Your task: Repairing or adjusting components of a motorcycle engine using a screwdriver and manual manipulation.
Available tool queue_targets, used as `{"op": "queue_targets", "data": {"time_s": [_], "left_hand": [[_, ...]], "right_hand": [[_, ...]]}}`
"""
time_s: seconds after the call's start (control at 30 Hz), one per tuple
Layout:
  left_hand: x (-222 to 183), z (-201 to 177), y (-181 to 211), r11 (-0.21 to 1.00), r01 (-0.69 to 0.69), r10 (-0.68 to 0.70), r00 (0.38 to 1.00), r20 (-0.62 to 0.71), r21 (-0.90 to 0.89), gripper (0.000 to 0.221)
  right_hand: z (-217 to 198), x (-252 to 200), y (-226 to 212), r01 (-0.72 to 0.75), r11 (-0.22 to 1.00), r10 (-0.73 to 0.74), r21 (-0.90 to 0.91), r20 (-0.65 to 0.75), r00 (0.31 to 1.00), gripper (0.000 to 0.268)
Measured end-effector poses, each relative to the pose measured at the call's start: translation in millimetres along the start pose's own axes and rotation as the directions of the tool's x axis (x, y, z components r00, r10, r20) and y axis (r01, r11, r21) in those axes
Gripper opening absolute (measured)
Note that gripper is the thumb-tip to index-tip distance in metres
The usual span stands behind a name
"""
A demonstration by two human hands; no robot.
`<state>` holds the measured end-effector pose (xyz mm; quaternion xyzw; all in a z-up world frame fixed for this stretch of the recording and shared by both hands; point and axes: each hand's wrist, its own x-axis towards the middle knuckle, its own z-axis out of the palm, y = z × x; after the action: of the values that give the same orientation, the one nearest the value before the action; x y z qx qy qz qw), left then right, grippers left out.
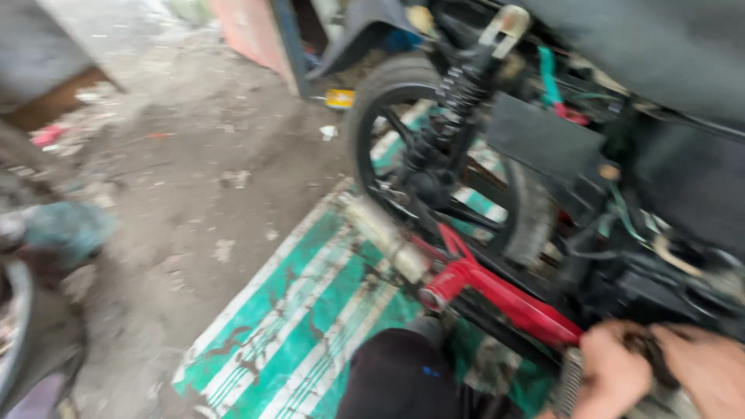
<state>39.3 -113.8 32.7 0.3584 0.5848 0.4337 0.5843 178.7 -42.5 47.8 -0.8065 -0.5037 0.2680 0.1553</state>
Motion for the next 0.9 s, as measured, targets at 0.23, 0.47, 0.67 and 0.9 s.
{"op": "queue_targets", "data": {"time_s": [0.23, 0.47, 0.67, 0.9], "left_hand": [[26.9, 9.4, -18.0, 0.952, -0.295, 0.277, 0.942, -0.192, -0.075, 0.017], [36.7, -2.9, -8.6, 0.992, -0.096, 0.085, 0.988, -0.132, -0.081, 0.016], [29.1, -5.0, -1.8, 0.998, -0.058, 0.061, 0.995, -0.084, 0.027, 0.018], [19.4, -7.8, 8.1, 0.985, -0.105, 0.112, 0.992, -0.052, 0.134, 0.020]], "right_hand": [[-48.9, -55.8, -47.0, 0.030, 0.928, -0.008, -0.371, 0.059, 0.998, 0.041], [-49.2, -55.4, -24.2, 0.579, 0.747, -0.644, -0.327, -0.137, 0.753, 0.027], [-43.2, -53.9, -3.3, 0.613, 0.549, -0.765, -0.569, -0.046, 0.642, 0.023], [-30.2, -40.1, 10.6, 0.493, 0.436, -0.785, -0.753, -0.051, 0.618, 0.019]]}}
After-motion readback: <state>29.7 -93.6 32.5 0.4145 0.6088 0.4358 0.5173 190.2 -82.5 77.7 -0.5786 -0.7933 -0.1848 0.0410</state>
